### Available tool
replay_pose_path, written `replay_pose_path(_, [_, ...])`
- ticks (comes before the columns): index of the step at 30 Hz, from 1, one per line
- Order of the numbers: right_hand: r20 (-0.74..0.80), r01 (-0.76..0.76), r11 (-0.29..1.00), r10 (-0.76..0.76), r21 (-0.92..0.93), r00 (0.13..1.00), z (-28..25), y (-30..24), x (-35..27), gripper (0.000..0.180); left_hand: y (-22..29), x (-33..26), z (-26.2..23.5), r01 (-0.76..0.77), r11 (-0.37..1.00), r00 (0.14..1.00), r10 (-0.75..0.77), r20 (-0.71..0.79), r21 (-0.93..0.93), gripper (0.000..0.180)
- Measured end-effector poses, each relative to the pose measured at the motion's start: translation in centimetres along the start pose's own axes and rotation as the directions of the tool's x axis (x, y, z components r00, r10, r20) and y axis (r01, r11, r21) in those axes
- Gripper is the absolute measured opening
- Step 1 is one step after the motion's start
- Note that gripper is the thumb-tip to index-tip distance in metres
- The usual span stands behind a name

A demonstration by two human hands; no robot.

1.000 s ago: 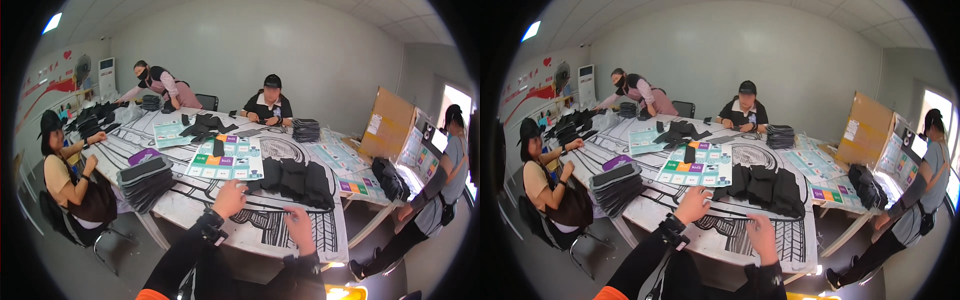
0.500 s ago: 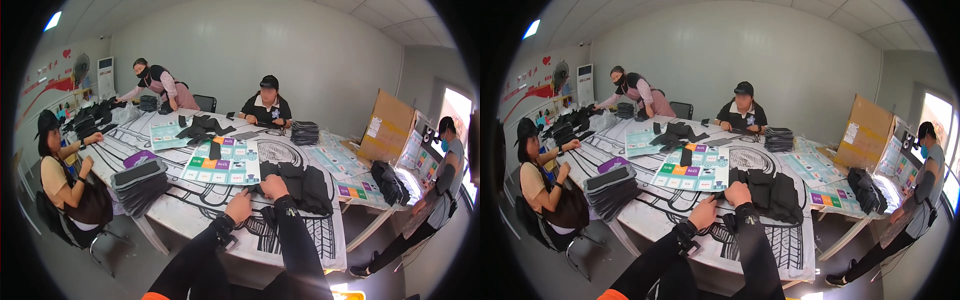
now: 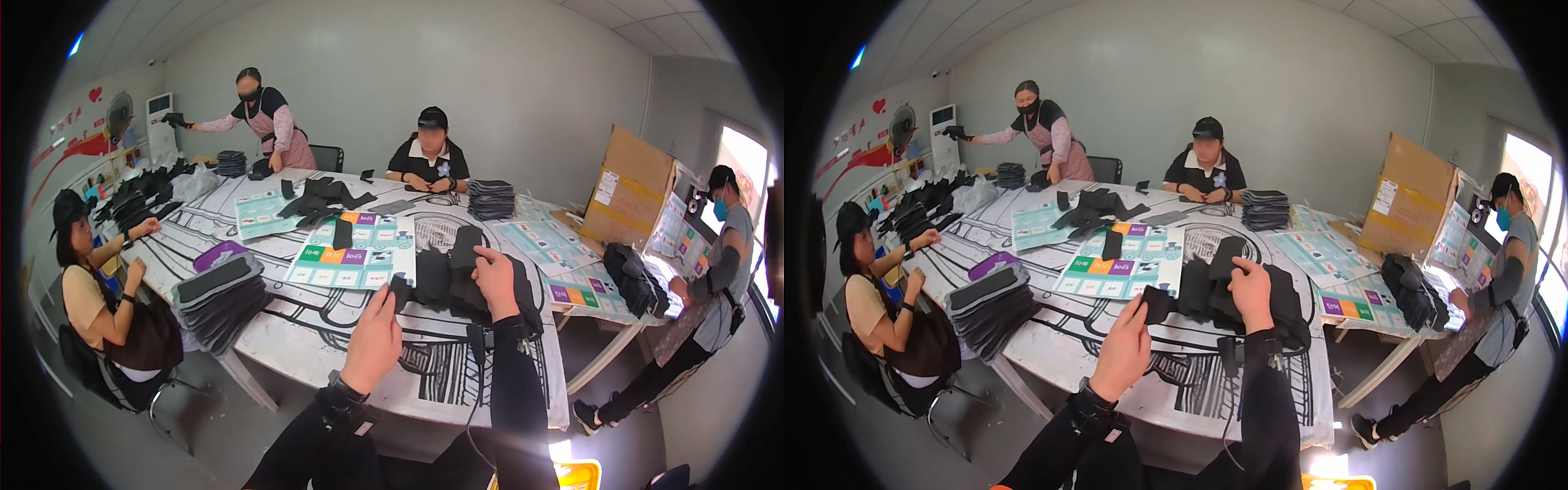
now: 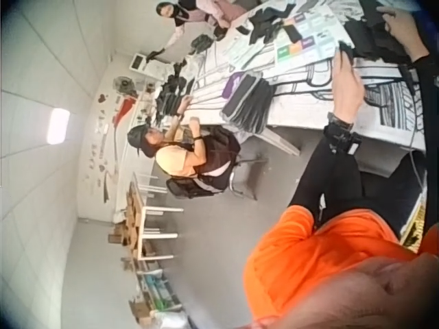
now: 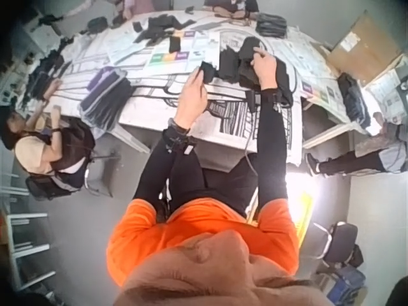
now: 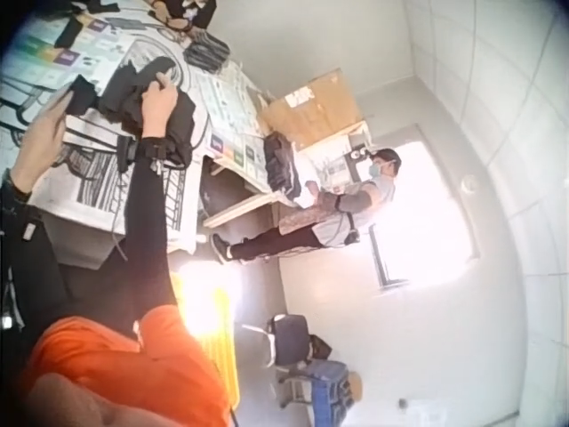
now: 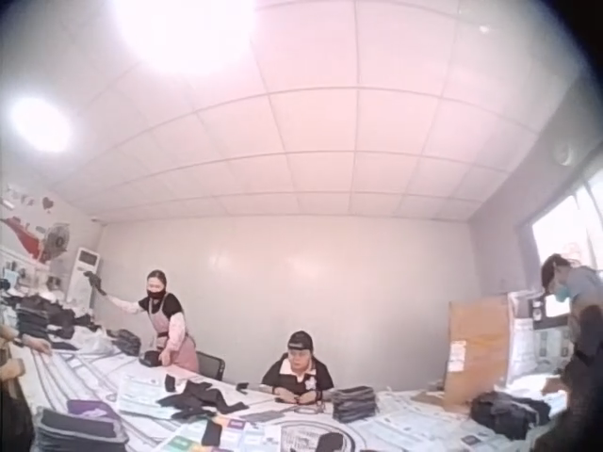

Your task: Sorting and inspecting shoe upper components at a manufacturing table.

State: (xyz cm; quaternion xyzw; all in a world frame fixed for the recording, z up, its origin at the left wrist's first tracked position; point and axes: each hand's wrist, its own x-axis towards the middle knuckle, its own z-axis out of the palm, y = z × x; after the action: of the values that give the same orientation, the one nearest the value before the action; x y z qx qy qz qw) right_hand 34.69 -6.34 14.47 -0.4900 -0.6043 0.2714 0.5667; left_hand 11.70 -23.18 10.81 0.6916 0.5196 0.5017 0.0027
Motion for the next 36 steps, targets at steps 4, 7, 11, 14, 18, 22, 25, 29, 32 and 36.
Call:
replay_pose_path(4, [0.025,-0.161,0.986,0.160,0.042,0.987,-2.0,2.9,-0.3,0.034,3.1,1.4,-0.7,-0.113,0.993,0.992,0.110,-0.059,-0.039,0.052])
replay_pose_path(7, [0.000,-0.075,0.968,0.078,-0.239,0.997,-2.9,4.0,-2.1,0.036,4.8,3.7,1.0,-0.239,0.971,0.964,0.237,-0.122,0.001,0.058])
replay_pose_path(11, [-0.121,0.282,0.724,-0.450,-0.629,0.885,-4.3,3.8,-4.2,0.032,4.2,7.5,5.9,-0.515,0.857,0.857,0.515,-0.011,-0.010,0.061])
replay_pose_path(14, [-0.153,0.198,0.860,-0.300,-0.470,0.942,-3.5,1.0,-8.8,0.026,0.2,7.8,8.7,-0.573,0.819,0.808,0.558,0.190,0.034,0.060])
replay_pose_path(18, [-0.167,0.181,0.958,-0.221,-0.222,0.961,-5.2,1.4,-15.5,0.023,-2.9,7.0,12.9,-0.539,0.833,0.718,0.531,0.449,-0.123,0.056])
replay_pose_path(22, [-0.160,0.086,0.979,-0.116,-0.184,0.980,-7.1,3.7,-19.7,0.019,-1.7,6.6,12.8,-0.536,0.837,0.741,0.529,0.413,-0.110,0.043])
replay_pose_path(25, [-0.141,0.051,0.980,-0.079,-0.192,0.987,-6.9,5.1,-21.0,0.016,-1.2,5.6,9.9,-0.454,0.864,0.829,0.499,0.253,-0.219,0.036])
replay_pose_path(29, [-0.011,-0.035,0.996,0.034,-0.080,0.999,-7.0,6.3,-22.1,0.015,-2.1,1.9,5.4,-0.281,0.935,0.931,0.321,0.176,-0.217,0.033])
replay_pose_path(32, [0.055,-0.225,0.972,0.222,0.062,0.974,-8.1,7.4,-22.8,0.015,-3.2,-1.2,2.9,-0.177,0.954,0.956,0.226,0.188,-0.243,0.026])
replay_pose_path(36, [0.104,-0.192,0.977,0.201,-0.089,0.974,-7.1,6.8,-22.9,0.014,-7.0,-5.3,-0.7,-0.036,0.983,0.973,0.075,0.218,-0.179,0.019])
